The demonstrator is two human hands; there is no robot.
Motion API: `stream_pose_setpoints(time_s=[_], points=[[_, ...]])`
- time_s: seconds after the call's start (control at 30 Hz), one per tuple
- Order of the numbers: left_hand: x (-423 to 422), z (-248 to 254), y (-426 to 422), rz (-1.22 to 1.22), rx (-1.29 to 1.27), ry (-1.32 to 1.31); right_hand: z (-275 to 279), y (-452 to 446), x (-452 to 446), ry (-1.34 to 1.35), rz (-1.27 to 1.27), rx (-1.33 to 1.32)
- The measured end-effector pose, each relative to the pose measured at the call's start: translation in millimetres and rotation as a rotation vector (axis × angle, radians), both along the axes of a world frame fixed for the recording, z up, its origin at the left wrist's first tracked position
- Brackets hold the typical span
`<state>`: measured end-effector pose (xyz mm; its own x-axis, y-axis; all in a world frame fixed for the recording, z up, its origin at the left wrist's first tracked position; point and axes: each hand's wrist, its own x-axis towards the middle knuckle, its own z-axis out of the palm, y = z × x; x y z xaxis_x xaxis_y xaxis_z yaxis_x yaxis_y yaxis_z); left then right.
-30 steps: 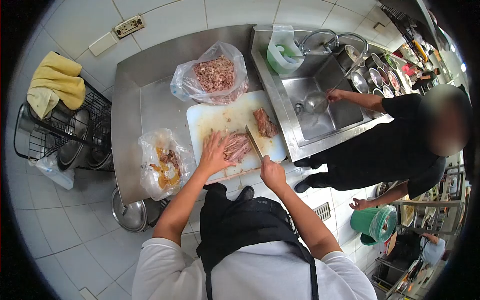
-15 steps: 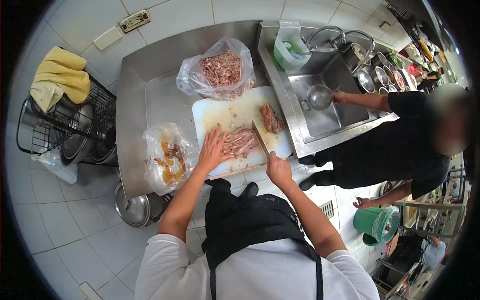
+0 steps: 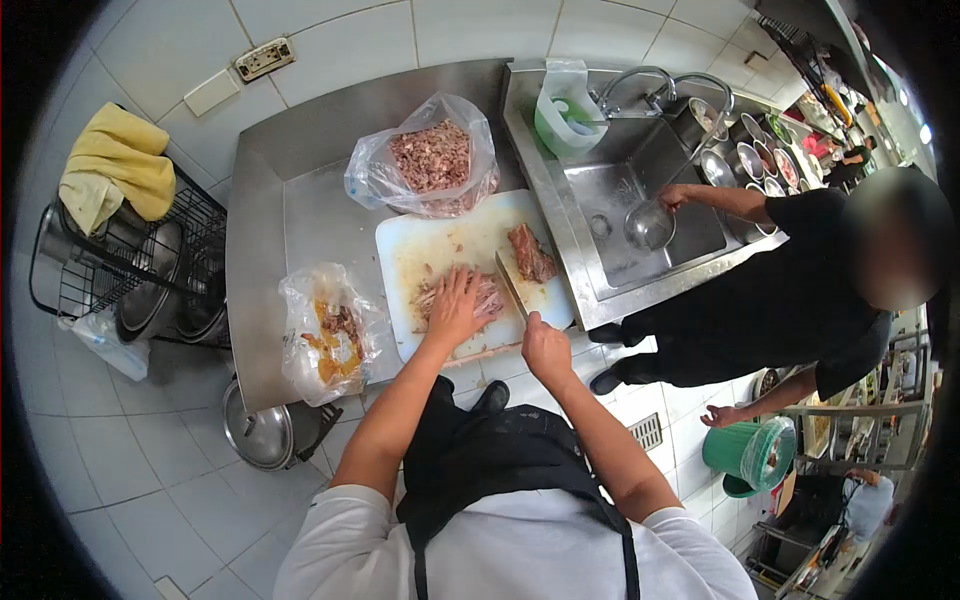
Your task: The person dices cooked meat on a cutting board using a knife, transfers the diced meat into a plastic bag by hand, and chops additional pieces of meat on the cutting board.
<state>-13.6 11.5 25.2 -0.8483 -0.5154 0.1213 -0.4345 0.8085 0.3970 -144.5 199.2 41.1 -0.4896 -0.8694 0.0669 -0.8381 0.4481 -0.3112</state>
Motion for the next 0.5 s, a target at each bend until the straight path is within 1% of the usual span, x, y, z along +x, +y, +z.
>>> stream_pose_setpoints(time_s=[0.07,0.13,0.2,0.23,0.27,0.33,0.43,0.5], points=[[6,-11,-9,-0.065,0.007,0.000,-6,-9,7,0.022,-0.009,-0.016],[13,-19,-18,-0.140,0.005,0.007,-12,-18,19,0.022,0.047,0.011],[15,-21,-23,-0.132,0.065,0.013,-8,-20,21,0.010,0.083,0.061],[15,-18,-24,-0.125,0.096,0.018,-10,-21,18,0.005,0.049,0.056],[14,-15,-22,-0.109,0.089,-0.010,-10,-22,12,0.003,0.020,0.051],[10,7,-14,-0.074,0.076,-0.064,-11,-23,8,-0.013,-0.019,0.042],[-3,10,-1,0.007,0.038,-0.031,-12,-25,18,-0.017,0.068,-0.004],[-10,9,4,0.033,0.015,-0.055,-7,-23,18,-0.115,0.029,-0.010]])
